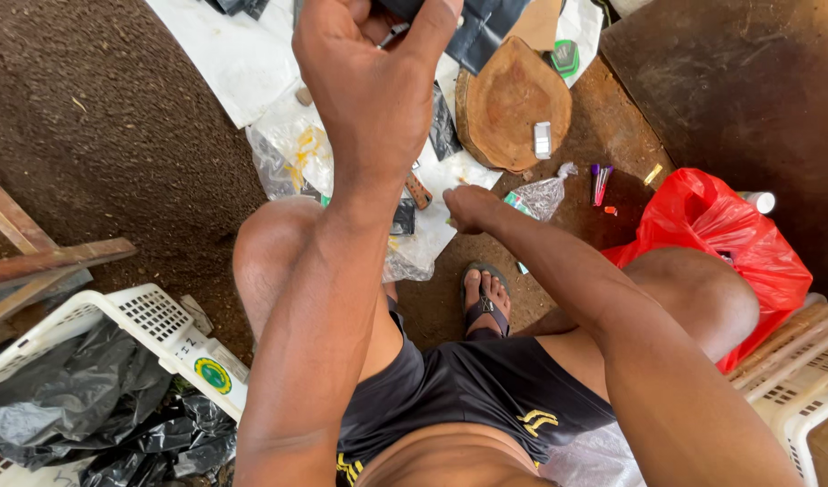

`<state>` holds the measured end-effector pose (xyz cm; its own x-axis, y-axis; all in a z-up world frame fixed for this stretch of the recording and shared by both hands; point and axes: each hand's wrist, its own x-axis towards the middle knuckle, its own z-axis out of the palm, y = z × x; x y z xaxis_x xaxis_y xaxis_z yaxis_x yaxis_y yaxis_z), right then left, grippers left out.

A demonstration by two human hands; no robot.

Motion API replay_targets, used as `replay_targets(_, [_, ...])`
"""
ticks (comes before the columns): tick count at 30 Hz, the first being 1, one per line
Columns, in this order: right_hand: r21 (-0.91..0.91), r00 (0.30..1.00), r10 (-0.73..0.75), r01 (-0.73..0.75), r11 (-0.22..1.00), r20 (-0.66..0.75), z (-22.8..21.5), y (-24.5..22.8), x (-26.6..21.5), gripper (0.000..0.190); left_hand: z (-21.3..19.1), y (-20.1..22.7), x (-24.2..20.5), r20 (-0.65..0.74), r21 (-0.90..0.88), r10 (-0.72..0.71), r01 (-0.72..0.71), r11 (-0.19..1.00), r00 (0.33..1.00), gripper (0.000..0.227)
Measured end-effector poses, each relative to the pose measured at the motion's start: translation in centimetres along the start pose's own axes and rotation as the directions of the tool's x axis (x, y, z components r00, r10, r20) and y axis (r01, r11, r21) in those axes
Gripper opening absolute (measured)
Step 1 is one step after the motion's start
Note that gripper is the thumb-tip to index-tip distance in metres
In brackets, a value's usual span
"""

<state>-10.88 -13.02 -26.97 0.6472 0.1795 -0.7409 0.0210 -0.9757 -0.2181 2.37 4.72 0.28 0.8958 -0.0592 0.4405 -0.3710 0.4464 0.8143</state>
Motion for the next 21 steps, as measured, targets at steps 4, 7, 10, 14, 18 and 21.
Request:
replay_targets(4, [-0.046,0.999,0.014,-0.015,0.999,-0.032,-1.9,-0.1,1.5,0.04,-0.7,0.5,0.0,-0.016,-0.043,-0.112,0.112,0.993,0.994,0.024])
replay_targets(7, [0.169,0.954,0.161,-0.12,0.978,-0.253,-4.3,-0.5,3.4,0.034,-0.6,0.7,0.1,-0.006,-0.038,-0.144,0.144,0.989,0.989,0.033])
replay_targets(10, [0.428,0.866,0.303,-0.118,0.896,-0.397,-5.9,-2.4,5.7,0.043,-0.8,0.8,0.3,-0.008,-0.037,-0.194,0.194,0.98,0.981,0.039])
replay_targets(14, [0.493,0.851,0.392,-0.19,0.849,-0.348,-6.8,-4.3,8.4,0.037,-1.1,0.5,0.6,-0.001,-0.066,-0.235,0.235,0.97,0.972,0.046])
replay_targets(18, [0.372,0.86,0.365,-0.228,0.9,-0.355,-6.0,-4.4,9.5,0.038,-1.4,-0.2,1.0,0.012,-0.047,-0.223,0.223,0.974,0.975,0.047])
replay_targets(21, [0.463,0.826,0.36,-0.139,0.875,-0.434,-4.8,-3.3,9.0,0.032,-1.4,-0.7,1.0,0.005,-0.068,-0.257,0.257,0.964,0.966,0.047])
